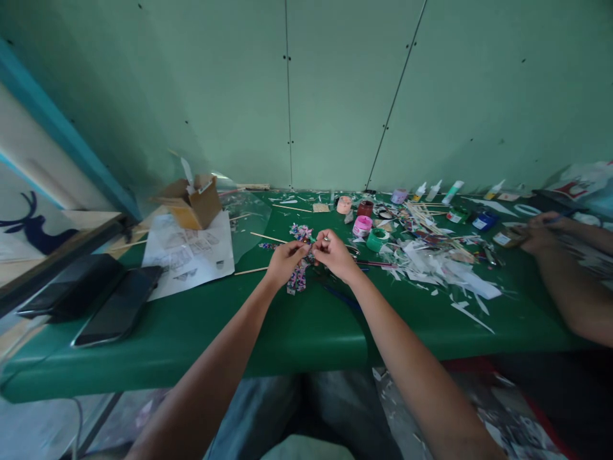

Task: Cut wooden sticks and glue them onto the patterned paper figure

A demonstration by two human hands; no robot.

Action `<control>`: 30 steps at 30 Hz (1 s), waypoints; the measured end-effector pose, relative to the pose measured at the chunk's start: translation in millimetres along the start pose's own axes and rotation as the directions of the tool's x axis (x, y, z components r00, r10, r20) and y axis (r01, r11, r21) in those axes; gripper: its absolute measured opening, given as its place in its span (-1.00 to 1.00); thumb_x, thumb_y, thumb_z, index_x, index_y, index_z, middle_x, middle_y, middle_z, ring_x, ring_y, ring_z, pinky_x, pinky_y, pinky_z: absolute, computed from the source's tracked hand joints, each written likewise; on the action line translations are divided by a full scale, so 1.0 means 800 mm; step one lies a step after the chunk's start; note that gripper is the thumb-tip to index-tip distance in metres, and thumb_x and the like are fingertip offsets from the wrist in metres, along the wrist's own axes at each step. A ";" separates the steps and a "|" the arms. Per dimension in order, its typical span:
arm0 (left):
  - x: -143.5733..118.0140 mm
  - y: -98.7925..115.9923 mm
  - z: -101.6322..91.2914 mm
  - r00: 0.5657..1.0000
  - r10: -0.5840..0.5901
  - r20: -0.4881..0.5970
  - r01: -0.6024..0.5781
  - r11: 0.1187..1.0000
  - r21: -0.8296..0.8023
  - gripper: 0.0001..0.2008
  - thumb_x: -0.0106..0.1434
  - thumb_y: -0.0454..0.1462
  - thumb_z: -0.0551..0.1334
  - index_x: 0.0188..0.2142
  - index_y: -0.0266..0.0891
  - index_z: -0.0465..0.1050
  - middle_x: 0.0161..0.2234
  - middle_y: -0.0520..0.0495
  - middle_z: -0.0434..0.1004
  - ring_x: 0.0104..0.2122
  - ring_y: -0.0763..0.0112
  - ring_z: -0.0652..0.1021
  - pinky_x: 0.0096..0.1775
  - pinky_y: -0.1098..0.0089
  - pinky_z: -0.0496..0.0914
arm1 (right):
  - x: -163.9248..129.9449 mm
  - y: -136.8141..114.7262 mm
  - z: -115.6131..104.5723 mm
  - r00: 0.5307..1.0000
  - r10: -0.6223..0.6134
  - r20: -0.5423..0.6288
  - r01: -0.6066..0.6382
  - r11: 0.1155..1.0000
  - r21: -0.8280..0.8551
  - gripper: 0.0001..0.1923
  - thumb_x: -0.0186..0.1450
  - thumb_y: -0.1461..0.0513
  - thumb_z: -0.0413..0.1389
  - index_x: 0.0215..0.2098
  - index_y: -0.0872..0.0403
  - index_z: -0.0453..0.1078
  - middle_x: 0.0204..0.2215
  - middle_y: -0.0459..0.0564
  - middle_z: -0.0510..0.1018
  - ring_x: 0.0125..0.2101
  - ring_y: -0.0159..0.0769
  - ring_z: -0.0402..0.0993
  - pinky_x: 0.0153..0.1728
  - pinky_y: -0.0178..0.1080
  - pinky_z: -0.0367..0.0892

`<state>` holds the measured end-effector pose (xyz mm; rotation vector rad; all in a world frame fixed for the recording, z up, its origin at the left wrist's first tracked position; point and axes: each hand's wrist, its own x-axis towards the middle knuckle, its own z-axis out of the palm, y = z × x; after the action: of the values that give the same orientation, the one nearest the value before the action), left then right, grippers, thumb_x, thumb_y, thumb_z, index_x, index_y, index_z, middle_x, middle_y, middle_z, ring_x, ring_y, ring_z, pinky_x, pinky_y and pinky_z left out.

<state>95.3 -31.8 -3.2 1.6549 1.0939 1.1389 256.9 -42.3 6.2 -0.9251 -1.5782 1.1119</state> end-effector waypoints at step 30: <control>-0.001 0.004 0.004 0.995 -0.100 -0.027 0.088 0.951 -0.296 -0.73 0.10 -0.08 0.26 -0.38 -0.25 0.39 -0.59 0.11 0.24 -0.58 0.57 0.26 -0.48 0.50 0.17 | -0.001 0.000 0.010 0.992 -0.036 -0.123 0.009 0.977 -0.214 -0.77 0.20 0.08 0.10 -0.39 0.06 0.47 -0.54 -0.07 0.51 -0.63 -0.33 0.41 -0.54 -0.28 0.27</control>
<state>98.8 -33.7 -1.4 1.3384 0.9649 1.2145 249.0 -44.7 4.8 -1.0953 -1.6203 0.8615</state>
